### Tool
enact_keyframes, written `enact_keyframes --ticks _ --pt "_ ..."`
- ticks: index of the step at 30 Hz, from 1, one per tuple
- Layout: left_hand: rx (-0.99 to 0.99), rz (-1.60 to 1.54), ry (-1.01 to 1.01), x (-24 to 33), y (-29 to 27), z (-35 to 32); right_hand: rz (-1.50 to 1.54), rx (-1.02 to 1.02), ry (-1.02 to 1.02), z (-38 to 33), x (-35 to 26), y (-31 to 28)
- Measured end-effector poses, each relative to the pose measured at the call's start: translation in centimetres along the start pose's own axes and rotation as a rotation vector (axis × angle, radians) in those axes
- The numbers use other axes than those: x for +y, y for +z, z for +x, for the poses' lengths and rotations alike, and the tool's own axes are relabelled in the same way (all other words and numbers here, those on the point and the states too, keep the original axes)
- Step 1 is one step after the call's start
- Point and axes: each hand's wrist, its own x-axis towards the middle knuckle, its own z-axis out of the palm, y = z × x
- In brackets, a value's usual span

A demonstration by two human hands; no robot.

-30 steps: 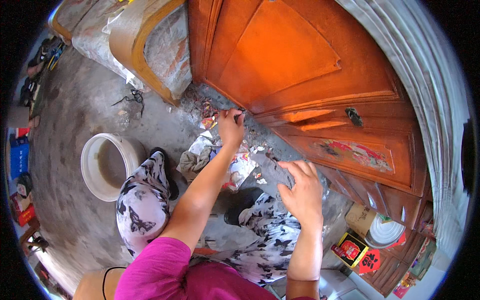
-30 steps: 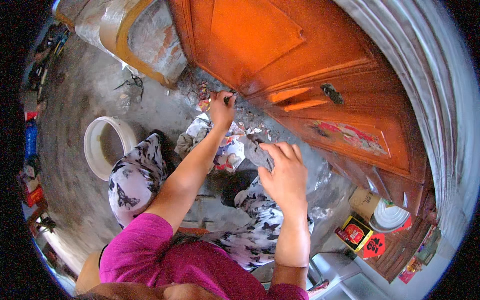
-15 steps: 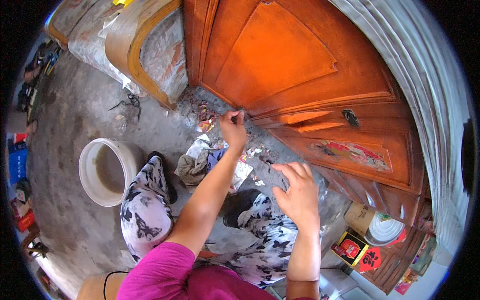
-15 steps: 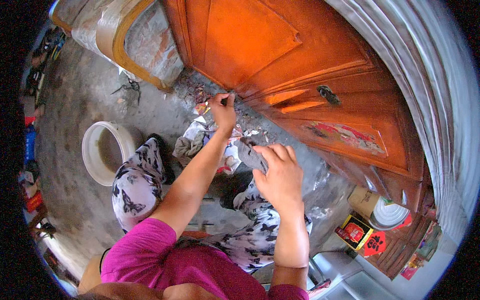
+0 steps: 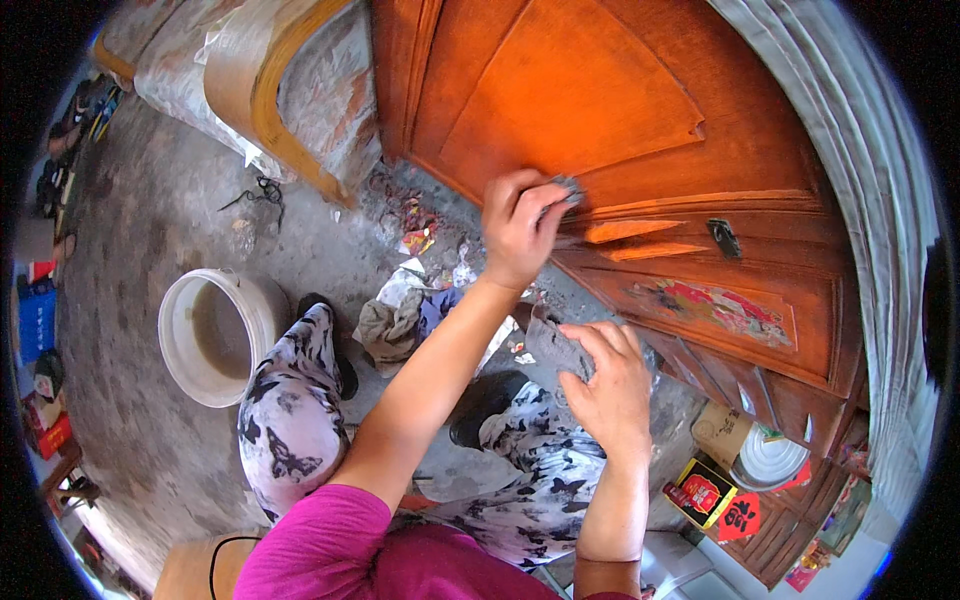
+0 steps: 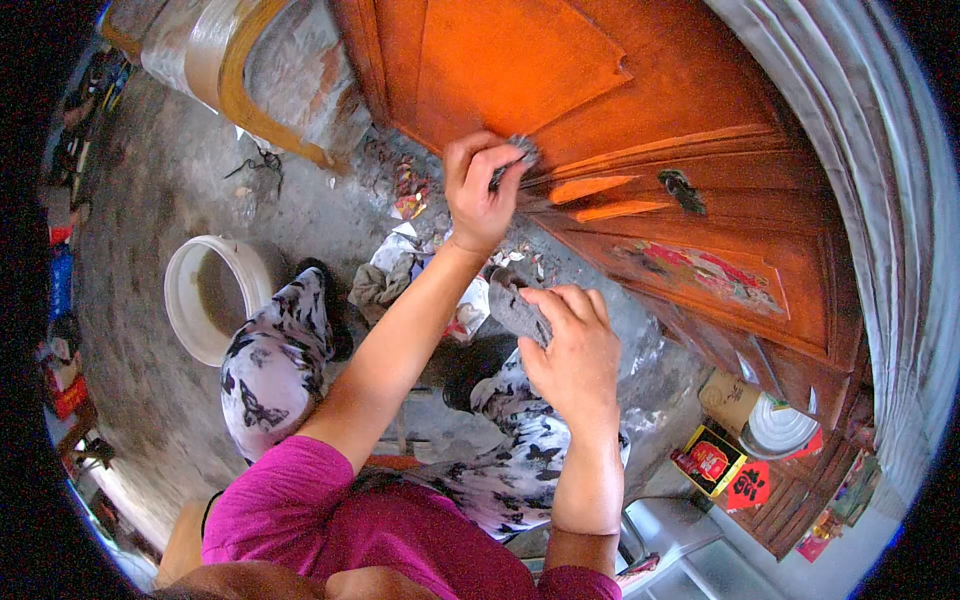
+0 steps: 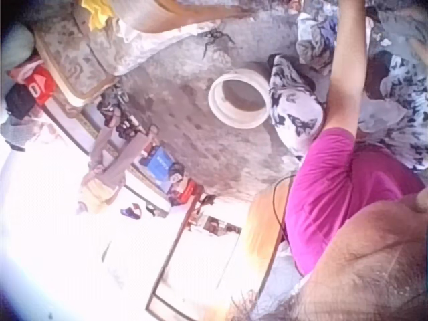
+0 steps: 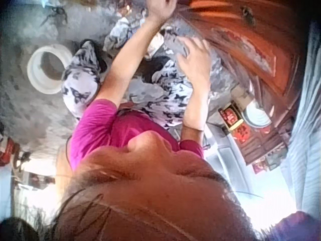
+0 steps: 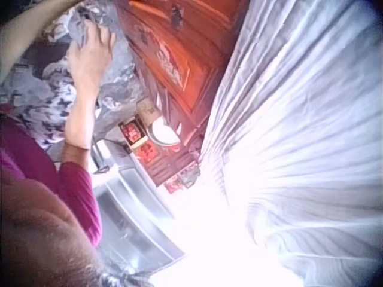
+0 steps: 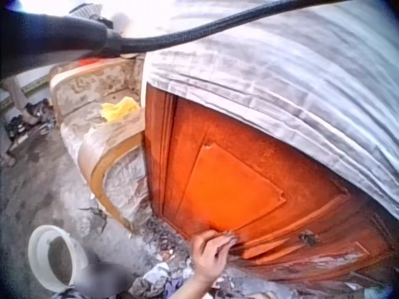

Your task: The person kneels and scrubs a wooden cabinet door with a steel wool pad, then wipes the surface with a cloth. They repeatedly dip the pad into a bucket of water and continue scrubbing and wiping the same area.

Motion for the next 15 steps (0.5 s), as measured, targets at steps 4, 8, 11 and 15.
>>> enact_keyframes --ticks 4,8,11,15 --pt "-0.029 0.149 -0.387 -6.8 -1.0 -7.3 -0.008 -0.008 -0.017 0.6 -0.4 0.1" --pt "-0.025 0.196 -0.648 -7.5 -0.6 -7.5 -0.018 -0.016 -0.020 0.4 -0.4 0.1" --pt "0.036 0.058 -0.498 -4.8 -0.2 -4.8 0.001 -0.003 -0.019 0.6 -0.1 0.2" --pt "0.032 -0.195 -0.354 4.6 -0.2 2.8 -0.005 0.016 -0.023 0.4 0.4 0.5"
